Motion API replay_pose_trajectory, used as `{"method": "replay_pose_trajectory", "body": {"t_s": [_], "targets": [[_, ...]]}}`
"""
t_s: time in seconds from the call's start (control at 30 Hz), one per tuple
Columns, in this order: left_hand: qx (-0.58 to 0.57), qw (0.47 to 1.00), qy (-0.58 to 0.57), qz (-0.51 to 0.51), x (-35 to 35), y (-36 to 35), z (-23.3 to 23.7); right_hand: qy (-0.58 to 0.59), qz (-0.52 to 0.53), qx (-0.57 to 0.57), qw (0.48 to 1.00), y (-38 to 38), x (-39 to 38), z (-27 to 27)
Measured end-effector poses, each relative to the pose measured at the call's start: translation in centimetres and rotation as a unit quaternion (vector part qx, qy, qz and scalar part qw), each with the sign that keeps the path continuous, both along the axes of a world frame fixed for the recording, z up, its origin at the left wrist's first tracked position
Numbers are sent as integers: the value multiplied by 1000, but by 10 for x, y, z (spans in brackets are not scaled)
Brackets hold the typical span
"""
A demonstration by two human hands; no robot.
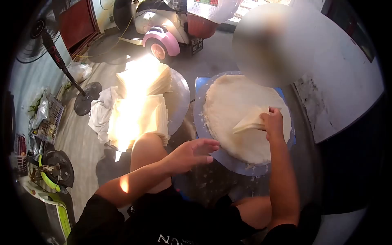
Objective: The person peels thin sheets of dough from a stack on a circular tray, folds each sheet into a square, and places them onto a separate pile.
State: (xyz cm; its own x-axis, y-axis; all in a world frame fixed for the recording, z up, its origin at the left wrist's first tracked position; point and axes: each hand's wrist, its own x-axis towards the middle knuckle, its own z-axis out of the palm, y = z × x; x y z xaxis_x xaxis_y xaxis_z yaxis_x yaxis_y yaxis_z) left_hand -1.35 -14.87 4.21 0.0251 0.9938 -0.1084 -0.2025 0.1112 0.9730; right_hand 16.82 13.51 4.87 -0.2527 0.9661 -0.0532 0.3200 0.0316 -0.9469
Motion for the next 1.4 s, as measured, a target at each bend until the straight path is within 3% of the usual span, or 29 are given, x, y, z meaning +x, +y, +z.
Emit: {"method": "replay_pose_trajectory", "body": {"t_s": [0.07, 0.13, 0.17, 0.23, 0.27, 0.33, 0.37, 0.43, 0.47, 0.57, 0.6, 0.63, 0.7, 0.73, 0.83, 0.97, 1.03, 1.07, 1.13, 1.17, 1.2, 1.23, 1.27, 1.3, 1.33, 1.4], "targets": [[0, 999, -26, 24, -4, -10, 4, -15, 85, 14, 996, -20, -42, 55], [-45, 985, -145, 81, -10, -20, 7, -20, 200, 1, 980, -33, -82, 94], [-41, 984, -147, 88, -12, -24, 6, -26, 270, -23, 962, -42, -102, 112], [-50, 957, -258, 127, -17, -34, 4, -23, 373, -24, 927, -69, -140, 141], [-46, 955, -260, 134, -20, -39, 2, -26, 381, -22, 924, -75, -159, 145], [24, 901, -401, 166, -31, -50, -4, 31, 530, -36, 847, -85, -195, 153], [29, 898, -403, 173, -36, -57, -1, 22, 567, -34, 823, -88, -211, 156], [198, 829, -461, 247, -47, -70, 8, 88, 638, -68, 762, -99, -245, 149], [203, 827, -459, 252, -56, -76, 4, 80, 615, -67, 782, -107, -260, 143], [162, 844, -371, 352, -88, -94, -13, -10, 639, -48, 767, -114, -310, 104], [117, 855, -263, 431, -89, -91, -12, -43, 629, -25, 776, -110, -326, 75], [117, 853, -262, 436, -94, -87, -33, -77, 618, -2, 783, -106, -341, 46], [26, 833, -367, 414, -102, -78, -93, -111, 586, 14, 802, -118, -351, 3], [17, 810, -401, 428, -99, -75, -84, -135, 564, 54, 813, -122, -352, -17], [19, 829, -364, 424, -97, -71, -91, -140, 522, 119, 833, -120, -354, -56], [-39, 828, -365, 423, -96, -86, -82, -163, 476, 161, 849, -130, -344, -45], [-143, 876, -247, 389, -92, -101, -60, -169, 467, 186, 848, -132, -339, -48], [-148, 878, -245, 384, -91, -105, -52, -175, 449, 209, 851, -131, -338, -53], [-93, 891, 83, 437, -97, -110, -42, -183, 426, 228, 856, -132, -329, -54], [-33, 847, 249, 469, -107, -110, -39, -147, 416, 333, 833, -137, -319, -48], [81, 761, 453, 458, -129, -109, -33, -111, 400, 433, 800, -141, -309, -41], [85, 701, 552, 445, -147, -106, -34, -112, 396, 433, 802, -145, -300, -35], [44, 642, 653, 399, -166, -106, -39, -107, 449, 467, 755, -150, -289, -30], [-44, 641, 685, 342, -178, -104, -42, -101, 497, 497, 704, -154, -280, -30], [-90, 633, 701, 315, -190, -103, -53, -179, 540, 464, 679, -154, -274, -36], [-135, 625, 717, 277, -208, -101, -76, -177, 533, 476, 677, -150, -267, -65]]}}
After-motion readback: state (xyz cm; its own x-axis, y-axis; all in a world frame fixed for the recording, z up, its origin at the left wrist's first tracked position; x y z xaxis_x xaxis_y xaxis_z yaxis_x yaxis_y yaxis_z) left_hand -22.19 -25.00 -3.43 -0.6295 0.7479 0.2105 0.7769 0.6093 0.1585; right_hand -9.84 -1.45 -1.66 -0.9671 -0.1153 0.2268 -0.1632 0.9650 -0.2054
